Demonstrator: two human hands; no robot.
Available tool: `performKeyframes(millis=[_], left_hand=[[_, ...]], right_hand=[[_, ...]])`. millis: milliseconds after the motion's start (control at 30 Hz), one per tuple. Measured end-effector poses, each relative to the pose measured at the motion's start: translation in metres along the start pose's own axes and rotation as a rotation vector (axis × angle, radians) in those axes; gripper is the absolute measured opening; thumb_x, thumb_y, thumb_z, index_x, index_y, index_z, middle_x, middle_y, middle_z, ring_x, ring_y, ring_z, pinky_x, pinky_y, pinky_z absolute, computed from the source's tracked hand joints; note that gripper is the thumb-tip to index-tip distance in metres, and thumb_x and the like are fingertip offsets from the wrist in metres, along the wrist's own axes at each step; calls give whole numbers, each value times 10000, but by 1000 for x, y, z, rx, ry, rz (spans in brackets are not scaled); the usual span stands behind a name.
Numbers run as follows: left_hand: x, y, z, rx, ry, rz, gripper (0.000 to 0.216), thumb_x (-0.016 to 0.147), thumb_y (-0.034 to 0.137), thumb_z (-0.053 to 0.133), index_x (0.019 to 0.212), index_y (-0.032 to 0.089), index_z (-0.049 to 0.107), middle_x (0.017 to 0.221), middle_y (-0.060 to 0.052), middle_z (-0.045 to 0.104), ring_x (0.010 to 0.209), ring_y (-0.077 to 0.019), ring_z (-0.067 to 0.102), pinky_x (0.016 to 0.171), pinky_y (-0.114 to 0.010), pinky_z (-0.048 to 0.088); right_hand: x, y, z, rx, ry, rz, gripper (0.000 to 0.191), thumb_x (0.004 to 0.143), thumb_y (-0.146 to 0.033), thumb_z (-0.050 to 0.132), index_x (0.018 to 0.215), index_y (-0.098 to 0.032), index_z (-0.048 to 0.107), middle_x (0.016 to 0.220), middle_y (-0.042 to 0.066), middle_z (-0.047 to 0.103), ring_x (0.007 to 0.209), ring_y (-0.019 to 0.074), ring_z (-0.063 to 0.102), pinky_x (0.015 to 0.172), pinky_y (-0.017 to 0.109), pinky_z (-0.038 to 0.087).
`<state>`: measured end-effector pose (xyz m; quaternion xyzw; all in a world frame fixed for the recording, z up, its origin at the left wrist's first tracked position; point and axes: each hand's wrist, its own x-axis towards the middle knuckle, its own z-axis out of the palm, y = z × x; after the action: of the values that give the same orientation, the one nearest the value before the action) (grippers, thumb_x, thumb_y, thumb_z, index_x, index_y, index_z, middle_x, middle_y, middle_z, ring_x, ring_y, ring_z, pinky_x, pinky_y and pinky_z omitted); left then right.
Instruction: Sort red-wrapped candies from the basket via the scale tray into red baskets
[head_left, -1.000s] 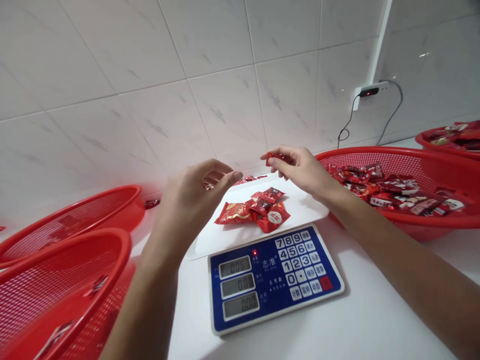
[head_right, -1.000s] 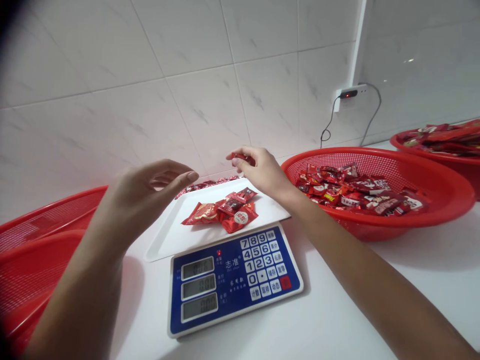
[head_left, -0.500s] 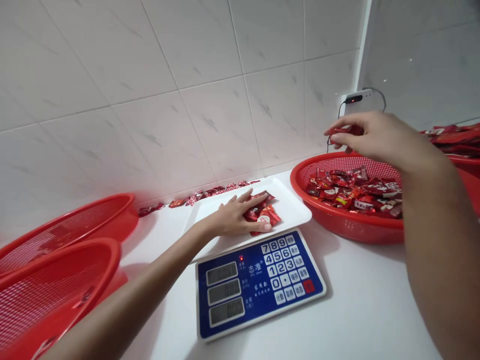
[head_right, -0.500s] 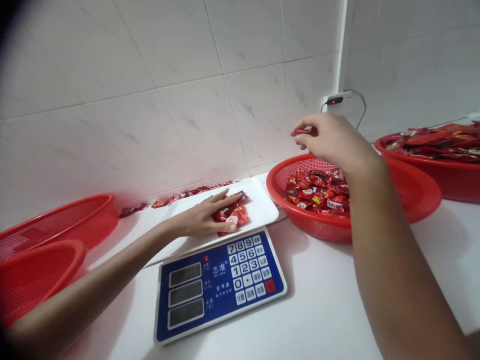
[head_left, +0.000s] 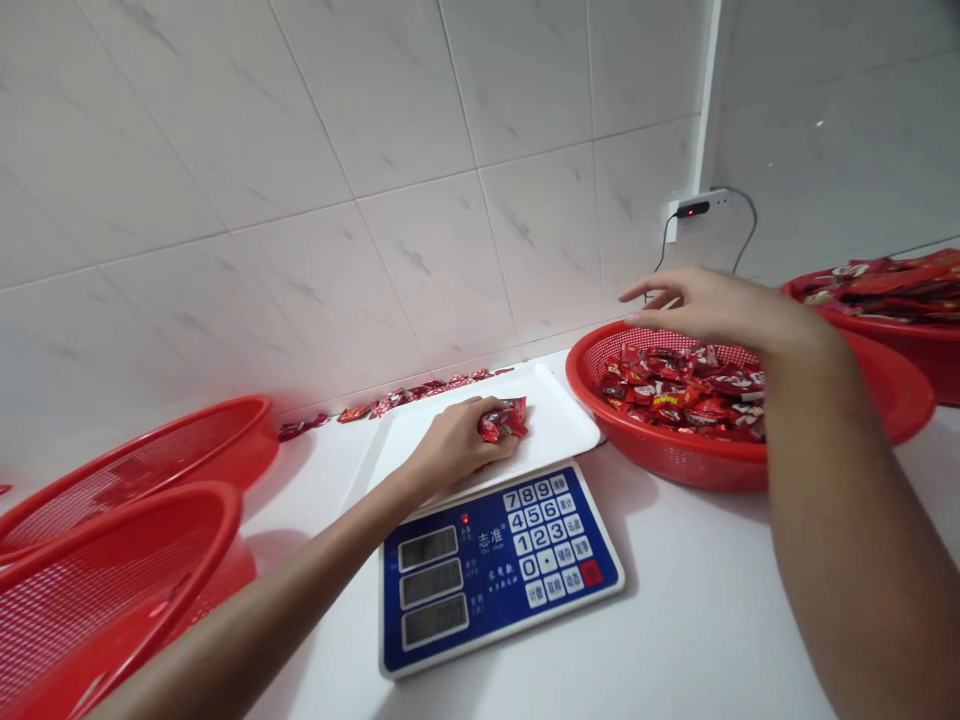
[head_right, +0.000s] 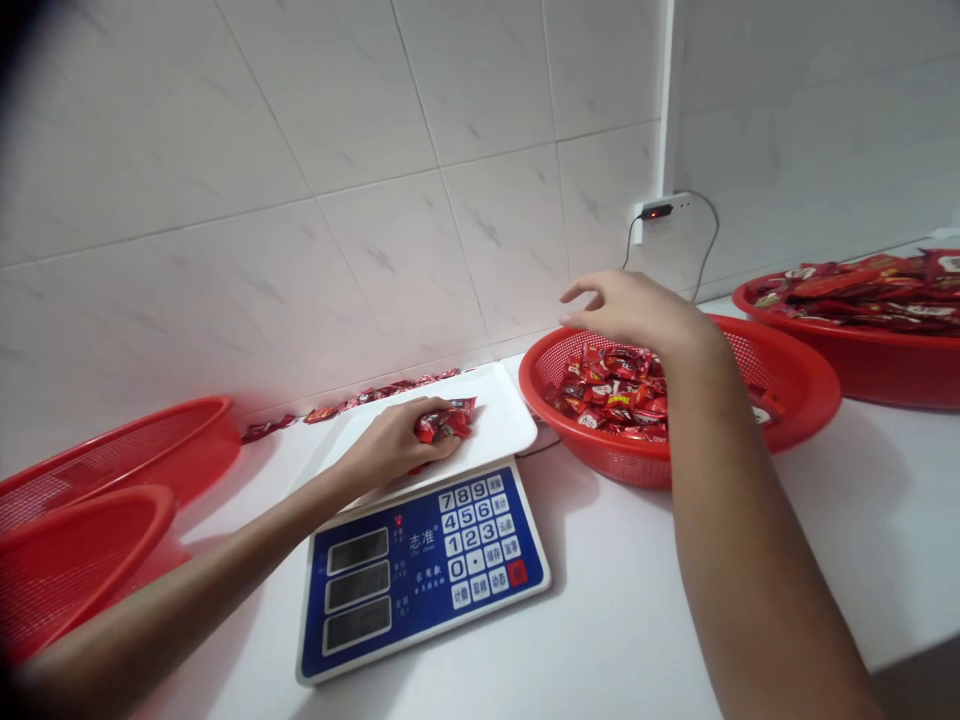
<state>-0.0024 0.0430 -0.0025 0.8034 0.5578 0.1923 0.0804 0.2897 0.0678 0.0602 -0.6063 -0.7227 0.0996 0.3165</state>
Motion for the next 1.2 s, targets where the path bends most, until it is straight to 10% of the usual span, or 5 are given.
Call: performKeyframes(millis=[233, 567, 900, 1200], left_hand=[[14, 1, -31, -25, 1, -93, 249, 721, 398, 619, 825, 182, 688, 574, 6, 634, 469, -142, 523, 446, -252, 381], [18, 6, 12, 113, 87, 113, 276, 782, 376, 619, 1000, 215, 672, 1068, -93, 673, 891, -245, 634, 821, -388, 480], [6, 6, 11, 84, 117, 176, 218, 782, 213, 590, 995, 245, 625, 998, -43, 684, 818, -204, 631, 739, -330, 481], [12, -20, -50, -157, 307, -47, 281, 746, 367, 622, 977, 221, 555, 725, 13, 664, 607, -150, 607, 545, -253, 478]], right_hand=[[-6, -4, -5, 43, -65, 27, 444, 864, -383, 591, 1274, -218, 622, 1151, 90, 692, 924, 228, 673, 762, 316, 512], [0, 0, 0, 69, -109, -40, 451, 871, -436, 581, 1272, -232, 620, 1159, 77, 694, 945, 232, 671, 834, 340, 502], [-3, -14, 8, 45, -186, -54, 492, 850, -476, 578, 1284, -247, 605, 1203, 88, 672, 933, 238, 674, 790, 342, 520], [10, -12, 30, 46, -365, -208, 385, 813, -407, 584, 1139, -227, 683, 1120, 90, 701, 982, 243, 669, 829, 341, 526]])
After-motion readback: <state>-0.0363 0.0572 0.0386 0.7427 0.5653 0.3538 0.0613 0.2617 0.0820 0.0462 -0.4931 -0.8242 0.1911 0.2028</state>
